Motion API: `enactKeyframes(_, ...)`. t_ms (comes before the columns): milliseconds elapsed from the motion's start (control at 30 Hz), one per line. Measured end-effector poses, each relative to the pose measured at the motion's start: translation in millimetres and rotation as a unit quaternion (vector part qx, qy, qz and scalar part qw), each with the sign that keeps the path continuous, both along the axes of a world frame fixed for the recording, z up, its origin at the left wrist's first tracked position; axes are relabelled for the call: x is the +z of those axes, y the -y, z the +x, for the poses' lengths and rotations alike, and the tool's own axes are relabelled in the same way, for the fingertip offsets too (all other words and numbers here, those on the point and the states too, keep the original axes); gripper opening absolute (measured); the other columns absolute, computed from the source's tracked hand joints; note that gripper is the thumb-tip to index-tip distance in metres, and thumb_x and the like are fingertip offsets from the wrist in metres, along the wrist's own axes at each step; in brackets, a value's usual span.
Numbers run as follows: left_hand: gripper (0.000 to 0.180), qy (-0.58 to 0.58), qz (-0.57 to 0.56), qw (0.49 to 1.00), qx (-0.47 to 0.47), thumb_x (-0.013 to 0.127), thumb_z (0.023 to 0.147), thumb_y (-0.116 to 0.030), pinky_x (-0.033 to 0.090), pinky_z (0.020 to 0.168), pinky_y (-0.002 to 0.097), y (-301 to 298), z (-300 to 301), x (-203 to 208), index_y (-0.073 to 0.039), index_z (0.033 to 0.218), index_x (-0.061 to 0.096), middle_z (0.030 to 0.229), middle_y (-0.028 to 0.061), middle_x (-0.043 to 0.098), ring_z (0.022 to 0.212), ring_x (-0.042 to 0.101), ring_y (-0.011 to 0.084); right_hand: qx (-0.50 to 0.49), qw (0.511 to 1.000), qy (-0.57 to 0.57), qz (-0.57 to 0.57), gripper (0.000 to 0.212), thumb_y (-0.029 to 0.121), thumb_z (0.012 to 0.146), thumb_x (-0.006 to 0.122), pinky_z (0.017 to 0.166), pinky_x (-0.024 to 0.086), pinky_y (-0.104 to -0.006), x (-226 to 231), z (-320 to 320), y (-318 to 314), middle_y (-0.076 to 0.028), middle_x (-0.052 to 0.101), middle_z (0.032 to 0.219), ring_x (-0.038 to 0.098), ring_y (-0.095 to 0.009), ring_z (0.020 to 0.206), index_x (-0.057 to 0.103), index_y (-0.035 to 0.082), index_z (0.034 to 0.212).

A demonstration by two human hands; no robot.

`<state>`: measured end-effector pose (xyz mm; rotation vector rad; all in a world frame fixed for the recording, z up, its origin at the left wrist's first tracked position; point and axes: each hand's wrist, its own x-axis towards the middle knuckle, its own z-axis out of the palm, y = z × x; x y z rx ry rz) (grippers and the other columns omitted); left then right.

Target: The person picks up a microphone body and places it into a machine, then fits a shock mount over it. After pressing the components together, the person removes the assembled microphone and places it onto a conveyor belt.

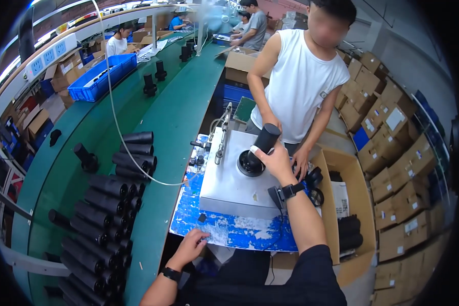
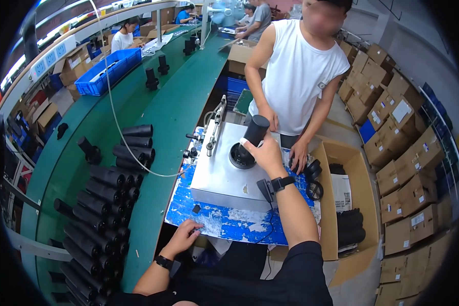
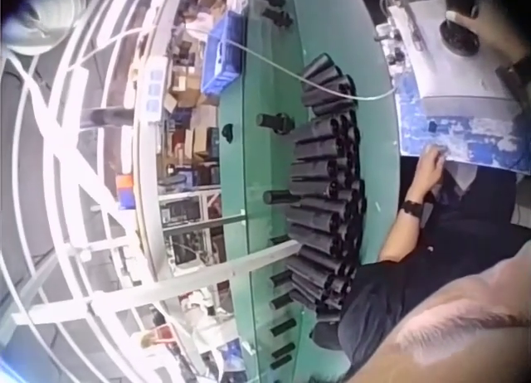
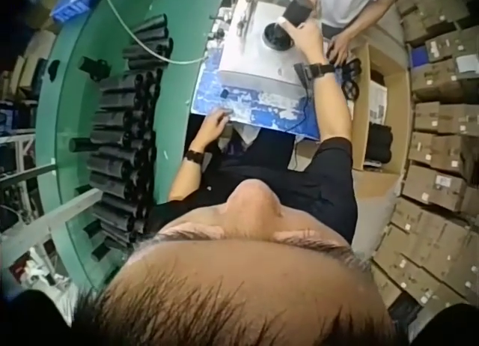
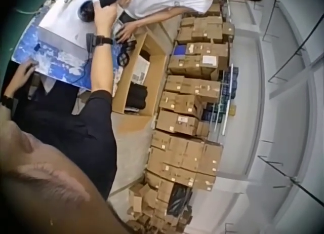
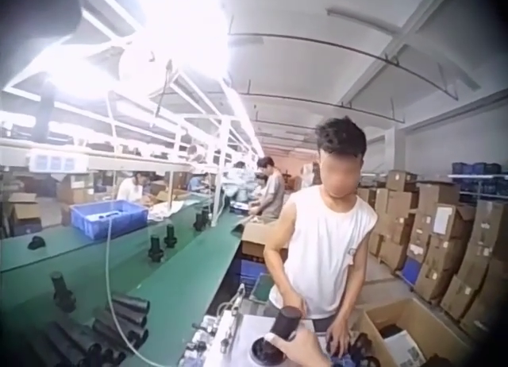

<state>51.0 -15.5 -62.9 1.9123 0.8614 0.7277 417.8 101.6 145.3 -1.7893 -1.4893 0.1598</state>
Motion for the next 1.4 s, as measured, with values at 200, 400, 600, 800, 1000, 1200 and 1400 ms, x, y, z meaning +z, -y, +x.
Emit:
enactKeyframes(200, 0.026, 0.005, -0.012, 1.000, -0.005, 0.068, 0.095, -0.005, 0.052, 0.088, 0.0369, 0, -3, -1, -0.005, 0.121, 0.072, 0.109, 0.0126, 0.062, 0.101, 0.062, 0.0293, -0.012, 1.000, 0.005, 0.020, 0.068, 0.048, 0.080, 0.087, 0.088, 0.057, -0.0473, -6, -7, 7, -0.023, 0.076, 0.104, 0.074, -0.042, 0.099, 0.066, 0.002, 0.124)
enactKeyframes(400, 0.026, 0.006, 0.004, 1.000, -0.021, 0.068, 0.095, -0.007, 0.051, 0.091, 0.0380, -2, -1, 0, -0.005, 0.121, 0.072, 0.109, 0.0129, 0.062, 0.104, 0.062, 0.0305, 0.034, 0.999, 0.008, 0.011, 0.063, 0.038, 0.077, 0.092, 0.081, 0.057, -0.0403, -25, -7, -1, -0.016, 0.074, 0.098, 0.073, -0.031, 0.086, 0.065, 0.000, 0.119)
enactKeyframes(600, 0.025, 0.005, 0.007, 1.000, -0.017, 0.068, 0.096, -0.008, 0.051, 0.093, 0.0387, -1, -3, -1, -0.005, 0.121, 0.072, 0.109, 0.0130, 0.062, 0.106, 0.061, 0.0310, -0.026, 0.999, -0.013, 0.038, 0.059, 0.035, 0.076, 0.092, 0.081, 0.057, -0.0394, -7, -15, -8, -0.016, 0.074, 0.098, 0.073, -0.029, 0.087, 0.061, 0.001, 0.113)
enactKeyframes(800, 0.025, -0.002, -0.002, 1.000, -0.008, 0.068, 0.097, -0.009, 0.051, 0.094, 0.0378, 0, -3, 0, -0.005, 0.121, 0.072, 0.111, 0.0134, 0.063, 0.108, 0.061, 0.0308, -0.026, 0.995, 0.049, 0.081, 0.058, 0.032, 0.077, 0.092, 0.081, 0.056, -0.0378, -22, -12, -5, -0.012, 0.073, 0.098, 0.072, -0.023, 0.090, 0.059, 0.002, 0.114)
enactKeyframes(1000, 0.025, -0.015, -0.015, 0.999, -0.035, 0.068, 0.097, -0.008, 0.052, 0.092, 0.0362, -7, -9, 31, -0.004, 0.121, 0.073, 0.108, 0.0122, 0.066, 0.103, 0.064, 0.0280, 0.043, 0.999, -0.031, 0.014, 0.062, 0.030, 0.078, 0.092, 0.082, 0.056, -0.0371, -13, 3, -2, -0.010, 0.073, 0.100, 0.071, -0.021, 0.090, 0.059, 0.002, 0.123)
enactKeyframes(1200, 0.015, 0.068, 0.068, 0.995, -0.005, 0.065, 0.099, -0.006, 0.052, 0.083, 0.0323, -92, 9, 164, -0.001, 0.112, 0.072, 0.102, 0.0106, 0.070, 0.094, 0.067, 0.0227, 0.082, 0.990, -0.093, 0.064, 0.065, 0.035, 0.079, 0.092, 0.082, 0.056, -0.0361, -28, 3, 1, -0.009, 0.073, 0.100, 0.070, -0.020, 0.087, 0.062, 0.002, 0.127)
enactKeyframes(1400, 0.027, -0.045, 0.257, 0.959, 0.114, 0.059, 0.105, -0.022, 0.053, 0.099, 0.0456, -280, 59, 120, -0.003, 0.119, 0.071, 0.118, 0.0190, 0.069, 0.112, 0.066, 0.0402, 0.066, 0.995, -0.039, 0.063, 0.061, 0.038, 0.078, 0.092, 0.076, 0.057, -0.0375, -19, -9, 3, -0.015, 0.073, 0.097, 0.070, -0.025, 0.082, 0.064, -0.002, 0.114)
